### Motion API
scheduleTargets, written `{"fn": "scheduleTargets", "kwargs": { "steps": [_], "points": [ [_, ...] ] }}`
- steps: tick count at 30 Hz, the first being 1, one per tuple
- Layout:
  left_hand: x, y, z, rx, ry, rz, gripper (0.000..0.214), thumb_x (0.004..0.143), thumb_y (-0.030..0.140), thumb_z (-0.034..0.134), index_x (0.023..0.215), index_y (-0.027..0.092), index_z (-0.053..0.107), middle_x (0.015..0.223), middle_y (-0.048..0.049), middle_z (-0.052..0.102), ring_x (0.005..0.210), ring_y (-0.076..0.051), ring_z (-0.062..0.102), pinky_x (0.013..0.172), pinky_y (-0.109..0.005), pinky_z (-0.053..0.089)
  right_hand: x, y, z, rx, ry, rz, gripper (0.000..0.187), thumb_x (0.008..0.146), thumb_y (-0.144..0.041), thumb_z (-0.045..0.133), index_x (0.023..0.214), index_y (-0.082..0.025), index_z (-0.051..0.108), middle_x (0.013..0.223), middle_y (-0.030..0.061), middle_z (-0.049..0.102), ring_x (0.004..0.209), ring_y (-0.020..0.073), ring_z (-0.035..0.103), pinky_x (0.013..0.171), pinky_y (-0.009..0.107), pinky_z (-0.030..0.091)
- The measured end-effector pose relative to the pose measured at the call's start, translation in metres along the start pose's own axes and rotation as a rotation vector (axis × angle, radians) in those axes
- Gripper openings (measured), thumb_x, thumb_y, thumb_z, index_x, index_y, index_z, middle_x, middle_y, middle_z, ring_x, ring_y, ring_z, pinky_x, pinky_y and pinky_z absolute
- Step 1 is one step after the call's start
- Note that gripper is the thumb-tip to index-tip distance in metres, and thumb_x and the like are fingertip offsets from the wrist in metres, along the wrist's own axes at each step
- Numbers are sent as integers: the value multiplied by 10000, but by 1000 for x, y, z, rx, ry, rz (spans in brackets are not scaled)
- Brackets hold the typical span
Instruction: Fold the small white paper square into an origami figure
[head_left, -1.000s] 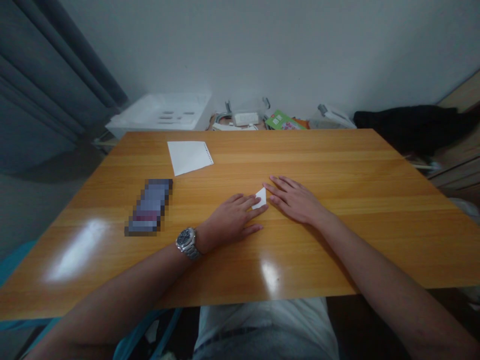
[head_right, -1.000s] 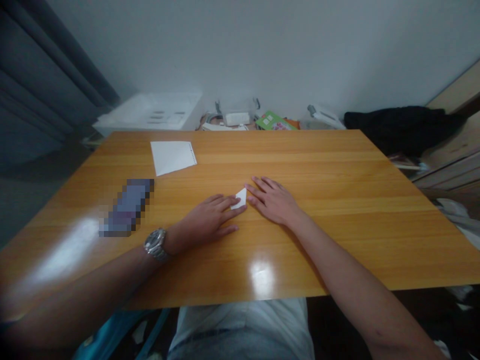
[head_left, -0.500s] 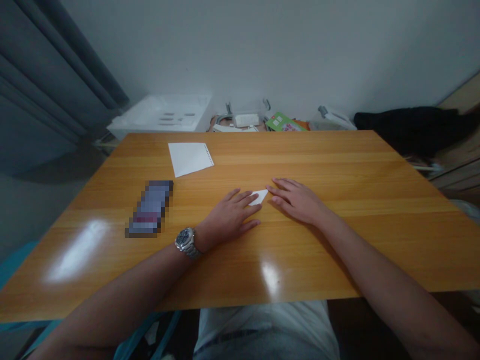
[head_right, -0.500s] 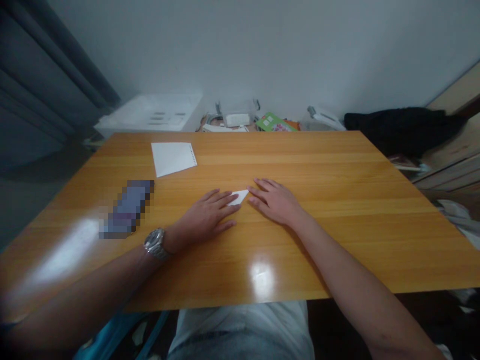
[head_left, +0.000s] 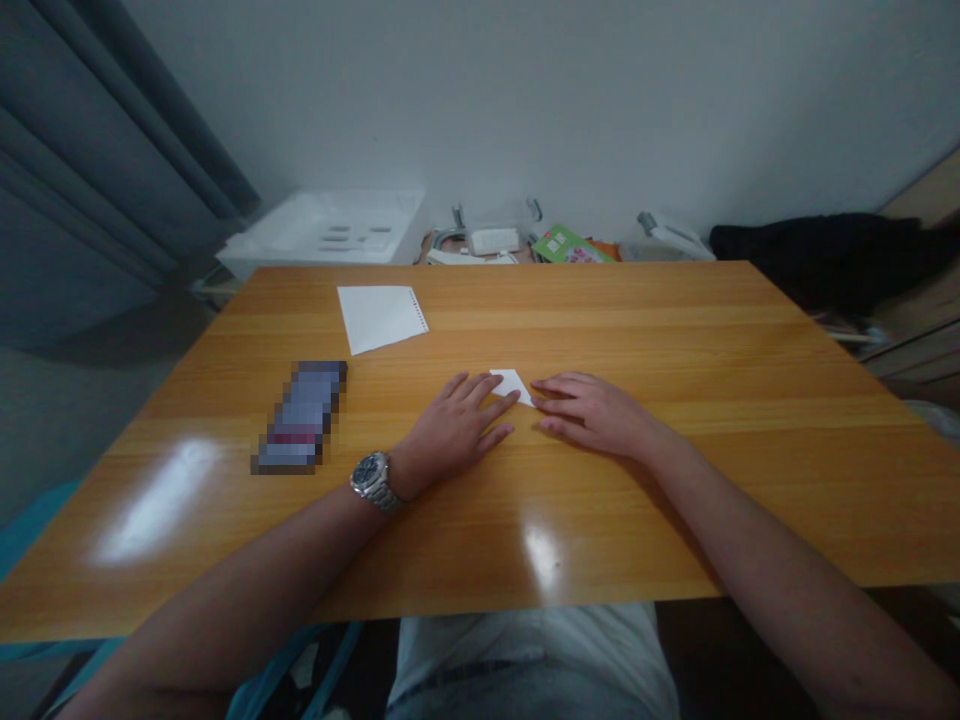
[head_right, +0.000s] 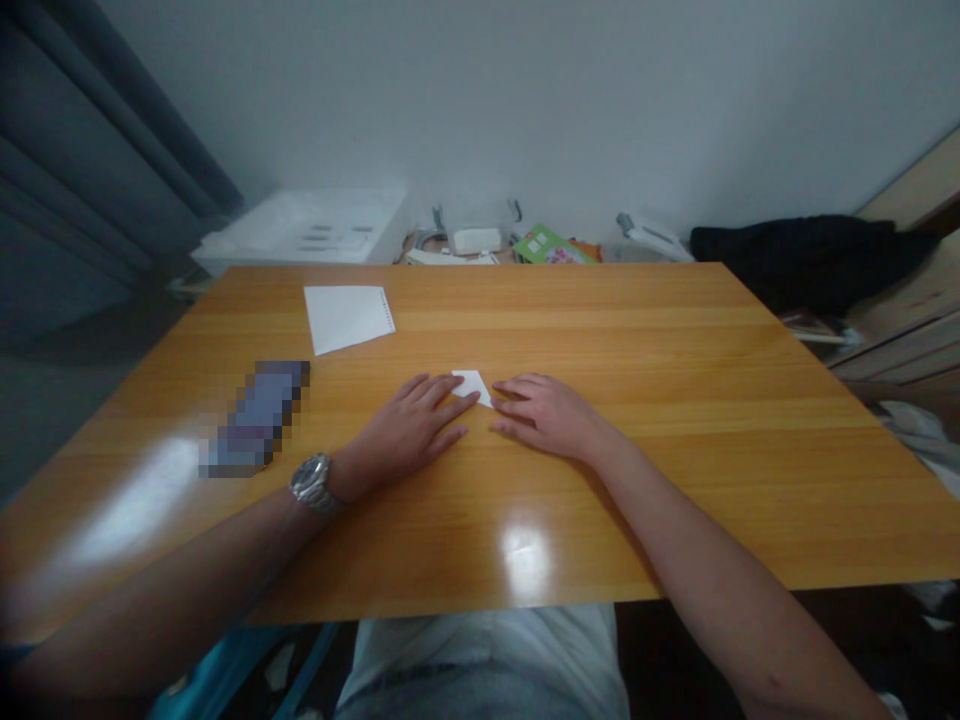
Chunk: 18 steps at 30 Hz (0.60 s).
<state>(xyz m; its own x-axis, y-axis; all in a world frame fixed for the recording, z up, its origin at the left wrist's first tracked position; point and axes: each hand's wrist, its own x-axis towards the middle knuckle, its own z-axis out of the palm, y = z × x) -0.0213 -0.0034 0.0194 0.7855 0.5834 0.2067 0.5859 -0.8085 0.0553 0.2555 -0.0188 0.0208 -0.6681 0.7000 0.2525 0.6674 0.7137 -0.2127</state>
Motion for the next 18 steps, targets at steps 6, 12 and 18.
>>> {"fn": "scheduleTargets", "kwargs": {
  "steps": [6, 12, 18],
  "points": [
    [0, -1, 2, -8, -17, -2, 495, 1078, 445, 348, 1506, 233, 483, 1543, -135, 475, 1441, -282, 431, 1224, -508, 286, -1, 0, 1, 39, 17, 29, 393, 1035, -438, 503, 1212, -192, 753, 1359, 133, 677, 1245, 281, 627, 1075, 475, 487],
    [2, -3, 4, -65, -39, 40, 485, 1083, 433, 339, 1476, 207, 513, 1581, -125, 444, 1490, -273, 373, 1249, -512, 244, 2, 0, 10, 188, 180, 172, 300, 1028, -348, 536, 1189, -200, 742, 1198, 108, 738, 1113, 243, 670, 984, 421, 531],
    [6, -1, 5, -140, -58, 100, 498, 1069, 487, 366, 1420, 194, 564, 1602, -117, 418, 1490, -271, 379, 1261, -500, 235, 9, -1, 22, 231, 289, 321, 171, 968, -299, 630, 1078, -219, 733, 1057, 88, 695, 1018, 250, 644, 920, 421, 521]
  ]
}}
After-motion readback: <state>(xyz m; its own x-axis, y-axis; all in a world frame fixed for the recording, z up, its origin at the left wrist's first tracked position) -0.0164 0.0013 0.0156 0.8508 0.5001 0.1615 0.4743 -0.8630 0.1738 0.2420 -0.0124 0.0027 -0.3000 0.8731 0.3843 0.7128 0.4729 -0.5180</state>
